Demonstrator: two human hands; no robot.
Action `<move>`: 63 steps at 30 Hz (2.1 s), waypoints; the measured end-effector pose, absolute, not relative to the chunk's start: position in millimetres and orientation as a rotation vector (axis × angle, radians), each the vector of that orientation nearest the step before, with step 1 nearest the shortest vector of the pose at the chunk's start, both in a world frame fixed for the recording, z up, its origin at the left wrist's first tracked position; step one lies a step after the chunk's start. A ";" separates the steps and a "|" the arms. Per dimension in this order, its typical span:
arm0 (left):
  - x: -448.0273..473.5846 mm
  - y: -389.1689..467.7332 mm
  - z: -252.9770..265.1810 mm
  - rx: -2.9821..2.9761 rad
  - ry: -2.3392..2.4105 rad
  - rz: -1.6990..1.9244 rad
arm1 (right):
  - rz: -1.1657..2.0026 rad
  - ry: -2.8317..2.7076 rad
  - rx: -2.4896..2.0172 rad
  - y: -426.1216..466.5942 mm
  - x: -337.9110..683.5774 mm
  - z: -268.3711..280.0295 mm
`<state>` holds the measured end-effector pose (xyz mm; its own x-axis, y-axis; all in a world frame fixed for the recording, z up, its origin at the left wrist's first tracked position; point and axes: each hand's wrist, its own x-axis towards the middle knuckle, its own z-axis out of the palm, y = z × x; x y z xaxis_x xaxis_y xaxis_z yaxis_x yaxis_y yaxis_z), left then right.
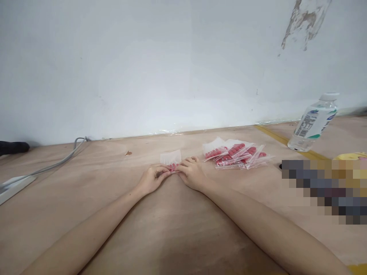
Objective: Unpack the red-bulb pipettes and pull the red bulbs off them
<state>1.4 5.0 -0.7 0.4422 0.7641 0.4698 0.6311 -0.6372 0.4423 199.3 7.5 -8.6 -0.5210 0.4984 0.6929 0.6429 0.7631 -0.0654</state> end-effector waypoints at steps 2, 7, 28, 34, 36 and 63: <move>0.7 7.8 -3.5 2.416 1.221 0.988 | -0.299 -2.217 -0.790 8.8 198.6 -9.0; -0.7 11.2 -7.5 2.316 1.239 1.026 | -0.366 -2.199 -0.686 10.3 197.5 -10.3; -0.6 7.6 -4.1 2.238 1.373 1.075 | -0.462 -2.187 -0.833 13.6 193.4 -11.3; 0.6 6.9 -5.4 2.247 1.369 1.053 | -0.486 -2.199 -0.853 15.2 191.8 -11.6; 2.1 5.3 -4.1 2.258 1.368 1.049 | -0.479 -2.211 -0.843 15.7 191.7 -11.2; 14.0 3.0 -6.4 2.179 1.313 1.143 | -0.505 -2.459 -0.658 12.5 181.5 -8.3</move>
